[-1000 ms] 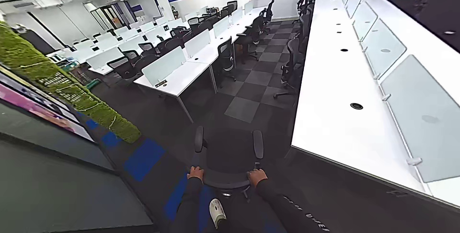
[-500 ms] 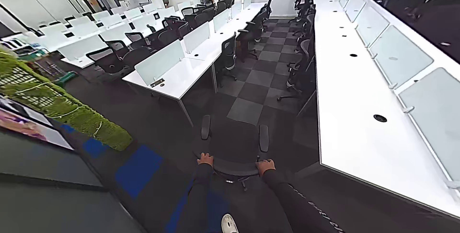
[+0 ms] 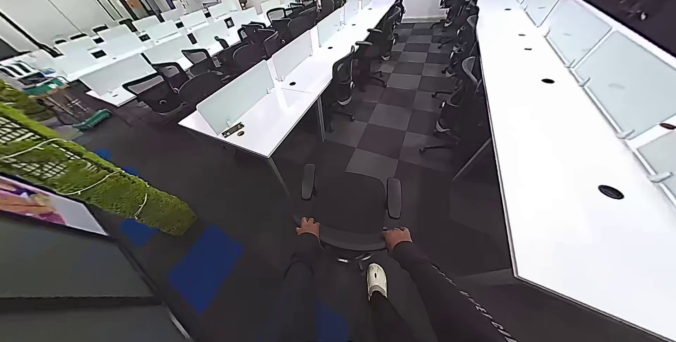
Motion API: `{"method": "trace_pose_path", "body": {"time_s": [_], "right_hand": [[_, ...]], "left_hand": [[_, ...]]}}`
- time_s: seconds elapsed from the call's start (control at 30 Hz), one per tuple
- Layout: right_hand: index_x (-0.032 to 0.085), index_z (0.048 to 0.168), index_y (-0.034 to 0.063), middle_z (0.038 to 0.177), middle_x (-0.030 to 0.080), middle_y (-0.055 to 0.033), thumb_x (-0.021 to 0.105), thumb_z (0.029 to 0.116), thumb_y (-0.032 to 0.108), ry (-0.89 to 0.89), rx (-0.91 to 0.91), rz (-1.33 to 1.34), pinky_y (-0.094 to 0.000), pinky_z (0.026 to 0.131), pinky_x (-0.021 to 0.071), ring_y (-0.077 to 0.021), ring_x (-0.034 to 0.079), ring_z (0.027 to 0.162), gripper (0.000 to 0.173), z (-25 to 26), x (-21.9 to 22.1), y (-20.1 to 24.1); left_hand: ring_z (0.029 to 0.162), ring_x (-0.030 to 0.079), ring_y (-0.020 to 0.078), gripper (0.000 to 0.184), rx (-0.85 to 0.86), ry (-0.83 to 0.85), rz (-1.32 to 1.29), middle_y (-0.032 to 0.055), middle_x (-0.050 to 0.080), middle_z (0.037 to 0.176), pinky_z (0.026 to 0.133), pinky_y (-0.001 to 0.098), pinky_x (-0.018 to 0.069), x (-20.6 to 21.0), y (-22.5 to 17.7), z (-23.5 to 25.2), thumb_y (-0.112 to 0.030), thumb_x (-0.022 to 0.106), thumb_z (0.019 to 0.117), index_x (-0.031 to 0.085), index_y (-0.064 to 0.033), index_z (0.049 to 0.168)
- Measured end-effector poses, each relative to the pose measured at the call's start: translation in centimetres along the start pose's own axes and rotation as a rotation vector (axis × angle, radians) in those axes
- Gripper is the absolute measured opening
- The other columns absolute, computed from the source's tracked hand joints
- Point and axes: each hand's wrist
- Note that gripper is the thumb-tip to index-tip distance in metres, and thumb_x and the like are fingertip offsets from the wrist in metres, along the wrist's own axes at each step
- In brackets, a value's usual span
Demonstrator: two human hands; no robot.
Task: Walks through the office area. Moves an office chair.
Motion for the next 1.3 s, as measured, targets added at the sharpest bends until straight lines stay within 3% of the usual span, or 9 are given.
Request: {"method": "trace_pose_path", "body": {"time_s": [0.27,0.37,0.6,0.73,0.87,0.97,1.03,1.2,1.3], "right_hand": [[0.071,0.13,0.0206,0.13,0.071,-0.0084,0.076,0.0827,0.025,-0.022,-0.059,-0.022,-0.065,0.11,0.0391,-0.0335,0.061,0.128,0.047,10.7,-7.6,-1.6],[0.07,0.132,0.0225,0.132,0.071,-0.0068,0.075,0.0848,0.023,-0.027,-0.078,-0.025,-0.0678,0.115,0.0327,-0.0336,0.059,0.131,0.047,15.2,-10.0,-2.6],[0.069,0.134,0.0169,0.138,0.067,-0.0126,0.071,0.0934,0.018,0.001,-0.094,0.02,-0.0773,0.12,0.0155,-0.041,0.051,0.14,0.04,25.4,-17.9,-6.3],[0.071,0.13,0.0116,0.141,0.065,-0.0126,0.076,0.089,0.017,-0.024,-0.075,0.037,-0.0804,0.118,0.0114,-0.0424,0.046,0.144,0.042,30.5,-21.3,-7.8],[0.071,0.129,0.0132,0.146,0.061,-0.0111,0.081,0.0837,0.018,-0.063,-0.069,0.031,-0.0814,0.117,0.012,-0.0437,0.042,0.146,0.047,35.4,-24.2,-8.9],[0.071,0.129,0.0112,0.15,0.058,-0.012,0.073,0.0896,0.01,-0.072,-0.056,0.024,-0.0803,0.118,0.0123,-0.0442,0.04,0.147,0.04,38.5,-26.5,-9.8],[0.072,0.129,0.0096,0.153,0.055,-0.0132,0.064,0.0945,0.004,-0.095,-0.043,0.033,-0.0803,0.118,0.0121,-0.0455,0.038,0.149,0.035,40.7,-28.2,-10.6],[0.07,0.132,0.0088,0.158,0.049,-0.0169,0.056,0.0995,0.002,-0.132,0.007,-0.012,-0.0792,0.119,0.0144,-0.0464,0.033,0.152,0.036,46.1,-32.4,-13.6],[0.067,0.136,0.0109,0.162,0.043,-0.0171,0.051,0.1036,0.004,-0.128,0.037,-0.033,-0.0783,0.119,0.0154,-0.0446,0.028,0.155,0.037,49.8,-34.9,-15.4]], "left_hand": [[0.154,0.029,0.0339,0.045,-0.064,-0.04,-0.05,0.0008,0.047,0.159,0.111,0.0693,0.039,-6.0,-1.0,9.5,-0.009,0.066,0.095,0.067,-0.0225,0.138],[0.154,0.03,0.0347,0.045,-0.103,-0.052,-0.056,0.0026,0.046,0.16,0.111,0.0693,0.0397,-7.6,-2.0,12.5,-0.013,0.068,0.0951,0.066,-0.0223,0.139],[0.155,0.027,0.0387,0.053,-0.201,-0.002,-0.005,0.0097,0.043,0.163,0.108,0.0679,0.045,-12.1,-6.1,20.0,-0.021,0.072,0.0923,0.061,-0.0226,0.144],[0.154,0.029,0.0433,0.053,-0.245,0.027,-0.001,0.0167,0.043,0.161,0.106,0.0689,0.046,-14.7,-8.3,23.7,-0.02,0.072,0.0929,0.061,-0.0192,0.145],[0.151,0.035,0.0447,0.055,-0.276,0.068,0.06,0.0191,0.05,0.155,0.102,0.068,0.0497,-17.1,-9.8,27.5,-0.024,0.073,0.0907,0.061,-0.015,0.143],[0.146,0.042,0.0458,0.065,-0.305,0.125,0.119,0.0228,0.054,0.15,0.098,0.0641,0.0539,-18.5,-11.3,30.2,-0.033,0.078,0.0856,0.059,-0.0057,0.142],[0.144,0.045,0.0444,0.067,-0.29,0.159,0.125,0.0223,0.058,0.145,0.101,0.0606,0.0529,-19.9,-12.5,31.5,-0.037,0.078,0.0848,0.06,-0.0022,0.139],[0.139,0.052,0.0435,0.061,-0.129,0.27,0.077,0.0245,0.055,0.149,0.11,0.0601,0.0456,-23.5,-16.1,33.2,-0.029,0.068,0.0962,0.052,0.0035,0.146],[0.135,0.057,0.0397,0.045,0.042,0.359,0.167,0.0212,0.061,0.143,0.107,0.0627,0.0481,-25.7,-17.7,34.9,-0.029,0.065,0.0983,0.066,-0.0004,0.133]]}}
Point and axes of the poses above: each hand's wrist, its own z-axis towards the middle knuckle, its own x-axis out of the palm, y = z × x
